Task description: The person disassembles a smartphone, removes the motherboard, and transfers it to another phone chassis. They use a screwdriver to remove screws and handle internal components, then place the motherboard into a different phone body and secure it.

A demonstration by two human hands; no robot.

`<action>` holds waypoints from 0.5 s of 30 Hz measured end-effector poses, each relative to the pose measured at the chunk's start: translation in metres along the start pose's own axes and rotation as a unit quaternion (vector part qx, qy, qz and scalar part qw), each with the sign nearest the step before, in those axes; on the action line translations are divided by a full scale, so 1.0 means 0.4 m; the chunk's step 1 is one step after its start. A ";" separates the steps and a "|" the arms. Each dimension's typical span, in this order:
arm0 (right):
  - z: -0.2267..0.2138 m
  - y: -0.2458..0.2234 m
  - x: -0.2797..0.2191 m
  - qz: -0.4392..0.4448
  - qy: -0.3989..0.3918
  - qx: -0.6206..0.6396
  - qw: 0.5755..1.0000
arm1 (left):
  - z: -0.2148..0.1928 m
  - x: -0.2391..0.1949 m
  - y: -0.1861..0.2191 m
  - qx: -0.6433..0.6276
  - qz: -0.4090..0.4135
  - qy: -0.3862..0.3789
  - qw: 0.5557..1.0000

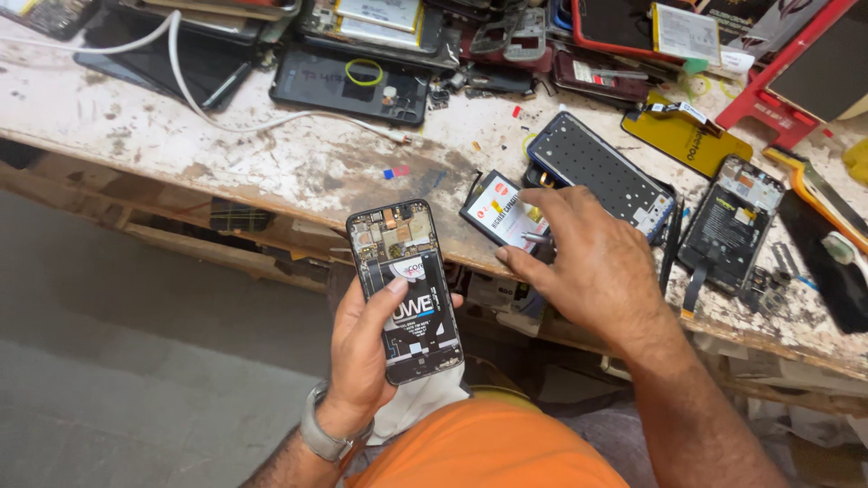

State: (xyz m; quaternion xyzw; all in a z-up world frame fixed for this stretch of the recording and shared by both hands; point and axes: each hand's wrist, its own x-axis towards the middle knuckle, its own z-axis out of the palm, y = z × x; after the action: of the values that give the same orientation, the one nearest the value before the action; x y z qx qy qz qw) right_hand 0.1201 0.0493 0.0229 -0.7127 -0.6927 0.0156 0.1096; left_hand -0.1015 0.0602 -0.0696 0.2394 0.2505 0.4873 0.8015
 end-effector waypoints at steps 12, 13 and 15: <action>0.026 0.015 0.024 0.016 0.026 0.049 0.998 | 0.021 0.010 0.036 -0.068 0.033 0.018 0.997; 0.027 0.013 0.022 0.010 0.047 0.063 0.997 | 0.019 0.012 0.035 -0.067 0.032 0.017 0.997; 0.038 0.009 0.022 -0.033 0.103 0.076 0.991 | 0.012 0.011 0.022 -0.060 0.019 0.012 0.998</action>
State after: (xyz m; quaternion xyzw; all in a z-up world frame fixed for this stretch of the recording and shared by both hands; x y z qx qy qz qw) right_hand 0.1213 0.0599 0.0086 -0.6770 -0.6975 -0.0092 0.2348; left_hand -0.1023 0.0671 -0.0611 0.1899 0.2259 0.5193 0.8020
